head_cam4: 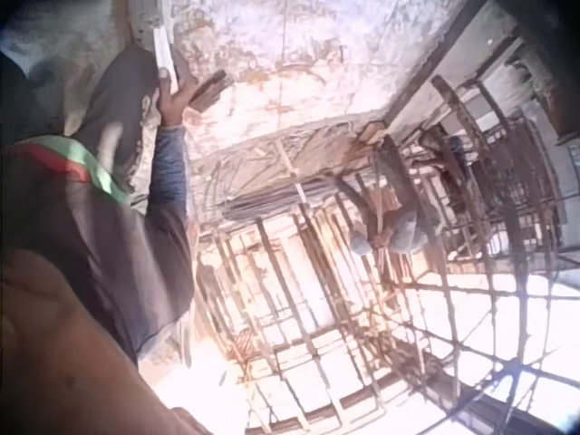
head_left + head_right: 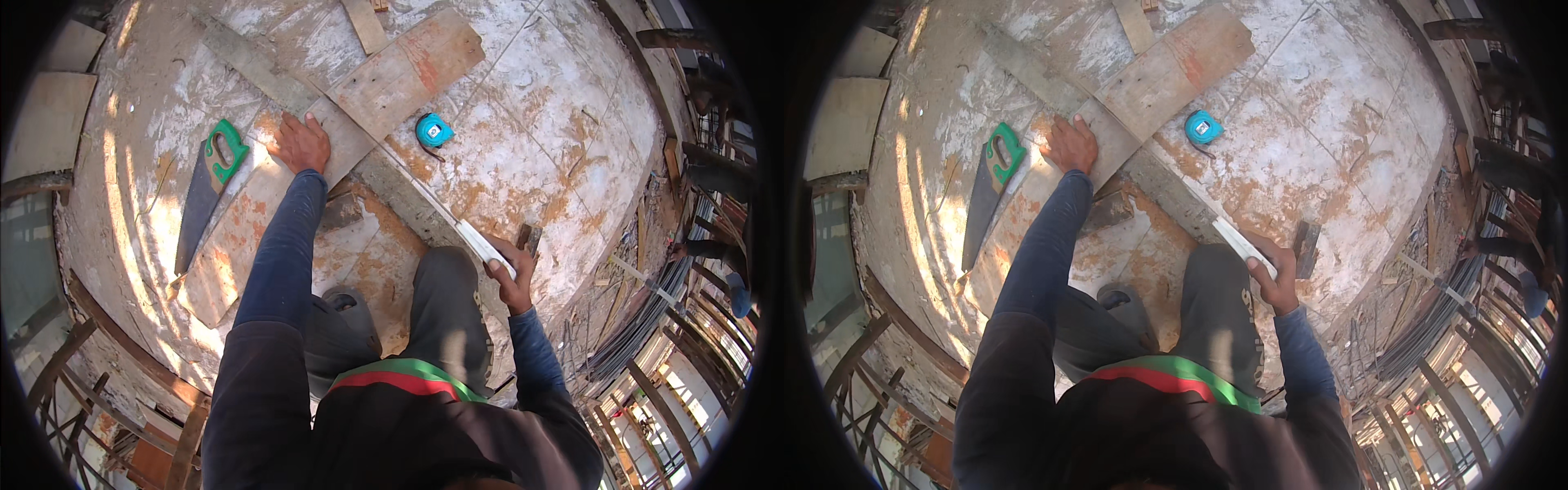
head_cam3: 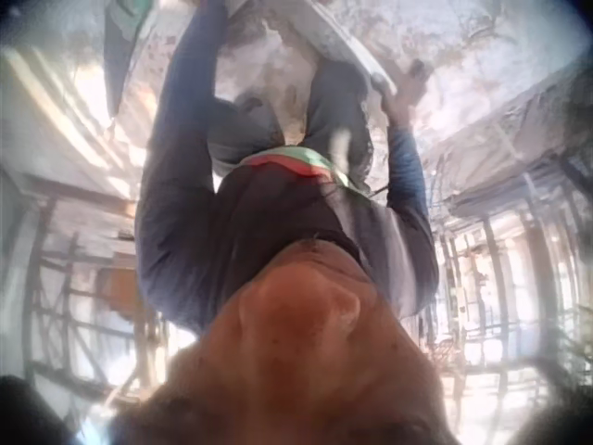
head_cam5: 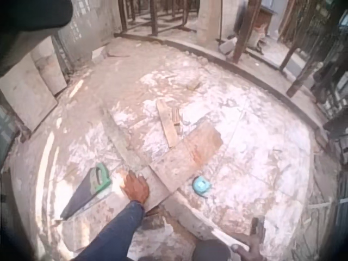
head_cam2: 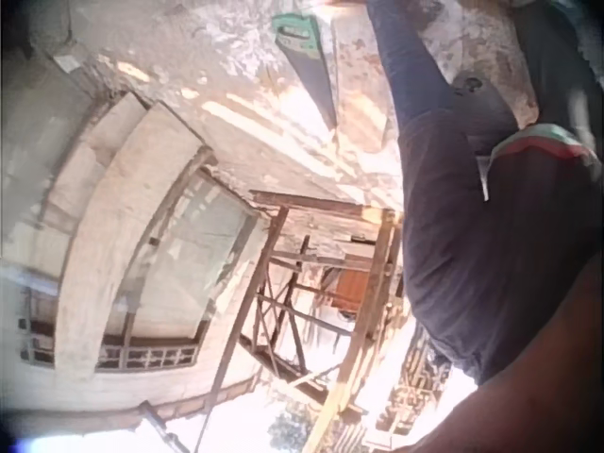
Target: The person uses an ax to clean a piece of wood, then measures and marks it with a tape measure and pencil, and finally uses a handsaw to cut the wood.
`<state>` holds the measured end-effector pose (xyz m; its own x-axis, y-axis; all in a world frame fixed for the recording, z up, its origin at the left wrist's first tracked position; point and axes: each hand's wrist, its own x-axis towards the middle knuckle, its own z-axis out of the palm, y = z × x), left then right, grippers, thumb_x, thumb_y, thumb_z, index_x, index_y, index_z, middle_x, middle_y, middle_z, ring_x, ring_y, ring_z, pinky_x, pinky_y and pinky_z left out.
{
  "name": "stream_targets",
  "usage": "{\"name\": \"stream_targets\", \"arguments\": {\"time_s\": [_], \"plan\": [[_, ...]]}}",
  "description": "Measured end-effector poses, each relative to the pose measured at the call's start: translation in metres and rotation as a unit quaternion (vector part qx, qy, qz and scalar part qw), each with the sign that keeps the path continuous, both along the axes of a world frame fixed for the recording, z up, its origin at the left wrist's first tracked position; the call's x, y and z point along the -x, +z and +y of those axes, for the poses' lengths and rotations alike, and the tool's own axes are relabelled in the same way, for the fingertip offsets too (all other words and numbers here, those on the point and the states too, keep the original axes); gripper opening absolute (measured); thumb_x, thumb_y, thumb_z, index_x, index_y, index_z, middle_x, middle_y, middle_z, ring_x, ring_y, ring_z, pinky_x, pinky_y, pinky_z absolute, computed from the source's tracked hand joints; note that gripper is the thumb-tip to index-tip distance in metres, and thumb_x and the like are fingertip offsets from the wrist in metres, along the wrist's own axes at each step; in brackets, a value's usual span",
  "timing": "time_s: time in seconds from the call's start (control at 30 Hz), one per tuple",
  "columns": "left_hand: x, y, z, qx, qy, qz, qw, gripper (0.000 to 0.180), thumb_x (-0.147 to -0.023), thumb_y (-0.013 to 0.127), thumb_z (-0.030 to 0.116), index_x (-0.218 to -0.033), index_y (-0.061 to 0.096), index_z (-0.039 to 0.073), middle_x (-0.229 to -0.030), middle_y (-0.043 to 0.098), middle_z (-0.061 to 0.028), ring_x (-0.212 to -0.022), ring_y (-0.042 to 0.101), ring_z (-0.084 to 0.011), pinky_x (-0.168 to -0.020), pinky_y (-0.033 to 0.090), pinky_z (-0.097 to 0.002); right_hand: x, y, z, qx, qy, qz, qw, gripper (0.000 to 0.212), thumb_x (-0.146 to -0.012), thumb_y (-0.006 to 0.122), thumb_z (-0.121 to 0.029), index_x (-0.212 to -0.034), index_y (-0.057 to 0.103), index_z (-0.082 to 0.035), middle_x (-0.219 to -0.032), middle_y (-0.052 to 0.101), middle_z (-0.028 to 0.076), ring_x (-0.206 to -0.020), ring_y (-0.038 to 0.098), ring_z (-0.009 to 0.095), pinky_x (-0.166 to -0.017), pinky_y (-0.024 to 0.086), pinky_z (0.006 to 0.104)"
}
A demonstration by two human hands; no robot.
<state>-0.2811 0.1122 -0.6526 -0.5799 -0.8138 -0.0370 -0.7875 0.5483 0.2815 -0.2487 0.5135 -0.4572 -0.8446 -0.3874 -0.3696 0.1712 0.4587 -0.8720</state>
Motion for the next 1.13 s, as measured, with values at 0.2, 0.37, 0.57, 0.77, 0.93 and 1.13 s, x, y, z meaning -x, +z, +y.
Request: {"name": "stream_targets", "arguments": {"time_s": [0.2,0.37,0.57,0.77,0.93,1.13], "plan": [[0.008,0.016,0.007,0.020,-0.012,-0.008,1.000,0.064,-0.100,0.042,0.043,-0.142,0.043,-0.005,-0.135,0.055,-0.0194,-0.126,0.047,-0.0356,-0.109,0.023,-0.0604,-0.022,-0.012,-0.012,0.056,-0.015,0.011,0.998,0.052,-0.089,0.061,-0.032,-0.121,0.065,0.009,-0.114,0.071,0.022,-0.108,0.067,0.028,-0.099,0.048,0.0368],[0.016,0.011,0.020,0.025,-0.020,0.019,0.999,0.063,-0.100,0.042,0.043,-0.142,0.044,-0.004,-0.130,0.059,-0.0190,-0.123,0.052,-0.0340,-0.108,0.023,-0.0587,0.074,-0.100,-0.199,0.120,0.013,0.186,0.975,0.035,-0.090,0.065,-0.020,-0.116,0.067,0.002,-0.094,0.072,0.019,-0.085,0.069,0.023,-0.079,0.052,0.0343],[-0.011,0.005,-0.005,0.037,0.001,0.007,0.999,0.062,-0.099,0.045,0.042,-0.139,0.046,-0.005,-0.133,0.057,-0.0187,-0.124,0.050,-0.0358,-0.108,0.025,-0.0590,-0.005,-0.080,-0.076,0.087,-0.017,0.006,0.996,0.051,-0.086,0.061,-0.029,-0.124,0.064,0.005,-0.113,0.071,0.020,-0.102,0.068,0.028,-0.092,0.049,0.0362],[0.017,0.017,-0.001,0.059,-0.028,0.027,0.997,0.060,-0.099,0.045,0.042,-0.138,0.049,-0.004,-0.129,0.059,-0.0187,-0.122,0.052,-0.0349,-0.106,0.027,-0.0581,0.009,-0.047,-0.089,0.092,-0.009,0.076,0.993,0.046,-0.089,0.061,-0.027,-0.122,0.065,0.005,-0.110,0.071,0.021,-0.101,0.069,0.027,-0.092,0.050,0.0356],[0.010,-0.015,0.001,0.121,-0.055,0.007,0.991,0.058,-0.102,0.040,0.046,-0.133,0.053,-0.002,-0.119,0.064,-0.0167,-0.111,0.059,-0.0362,-0.093,0.039,-0.0578,0.062,-0.094,-0.128,0.135,-0.007,0.066,0.989,0.037,-0.088,0.065,-0.026,-0.119,0.070,-0.006,-0.107,0.073,0.016,-0.095,0.071,0.030,-0.087,0.052,0.0370],[0.012,-0.018,-0.015,0.090,-0.036,-0.017,0.995,0.054,-0.099,0.038,0.049,-0.102,0.059,-0.001,-0.094,0.067,-0.0222,-0.089,0.065,-0.0422,-0.072,0.045,-0.0603,0.026,-0.073,-0.143,0.084,-0.051,0.137,0.986,0.041,-0.083,0.069,-0.039,-0.119,0.071,-0.018,-0.097,0.073,0.014,-0.086,0.068,0.036,-0.076,0.052,0.0451]]}}
